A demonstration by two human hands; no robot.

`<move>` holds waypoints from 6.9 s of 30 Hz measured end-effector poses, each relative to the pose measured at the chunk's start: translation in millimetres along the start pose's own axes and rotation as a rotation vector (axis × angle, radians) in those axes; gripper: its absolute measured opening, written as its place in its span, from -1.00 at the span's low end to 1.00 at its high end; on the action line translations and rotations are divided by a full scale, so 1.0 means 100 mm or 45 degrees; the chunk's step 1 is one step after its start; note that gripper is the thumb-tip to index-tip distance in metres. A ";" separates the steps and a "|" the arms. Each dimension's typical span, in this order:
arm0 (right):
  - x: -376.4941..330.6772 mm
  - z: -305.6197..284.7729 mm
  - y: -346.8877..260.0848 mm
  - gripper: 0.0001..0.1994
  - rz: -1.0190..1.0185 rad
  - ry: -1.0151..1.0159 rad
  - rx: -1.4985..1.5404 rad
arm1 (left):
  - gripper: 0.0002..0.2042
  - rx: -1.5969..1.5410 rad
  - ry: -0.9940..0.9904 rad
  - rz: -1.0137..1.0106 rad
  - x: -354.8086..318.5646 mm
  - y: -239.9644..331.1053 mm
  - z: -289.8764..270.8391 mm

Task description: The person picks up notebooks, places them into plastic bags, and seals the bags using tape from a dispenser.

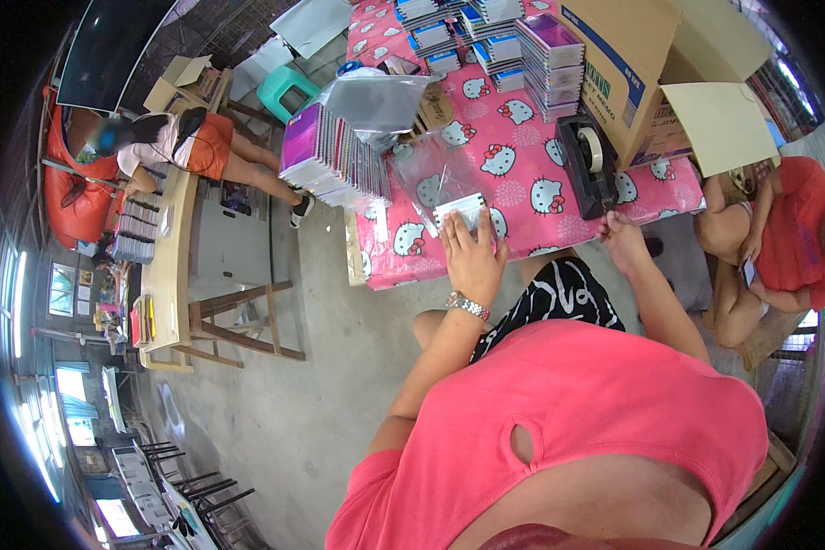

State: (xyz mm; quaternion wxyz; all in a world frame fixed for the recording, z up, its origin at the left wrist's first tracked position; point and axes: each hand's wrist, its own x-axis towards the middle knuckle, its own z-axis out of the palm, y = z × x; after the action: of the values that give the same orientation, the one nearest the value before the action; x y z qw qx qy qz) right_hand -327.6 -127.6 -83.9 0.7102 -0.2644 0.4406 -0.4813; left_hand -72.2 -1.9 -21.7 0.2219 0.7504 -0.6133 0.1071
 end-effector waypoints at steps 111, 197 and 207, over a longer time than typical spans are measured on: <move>0.37 0.03 -0.52 -0.83 -0.522 0.118 -1.620 | -0.70 -0.730 -0.555 -0.254 0.92 -0.97 -0.24; 1.08 2.02 0.64 -0.89 0.886 -1.404 -0.980 | -0.74 -1.110 -0.463 -0.282 0.48 -1.22 0.13; 0.35 1.10 1.09 -0.34 -0.171 -0.933 -0.626 | -0.47 -1.060 0.224 -0.706 -0.99 -0.70 0.71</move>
State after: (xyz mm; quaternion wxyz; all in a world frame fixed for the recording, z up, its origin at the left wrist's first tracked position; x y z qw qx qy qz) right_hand -176.8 -121.6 -131.9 0.7027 -0.6065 0.2430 -0.2817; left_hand -35.0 61.4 -141.1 0.5730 0.7211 -0.3607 -0.1467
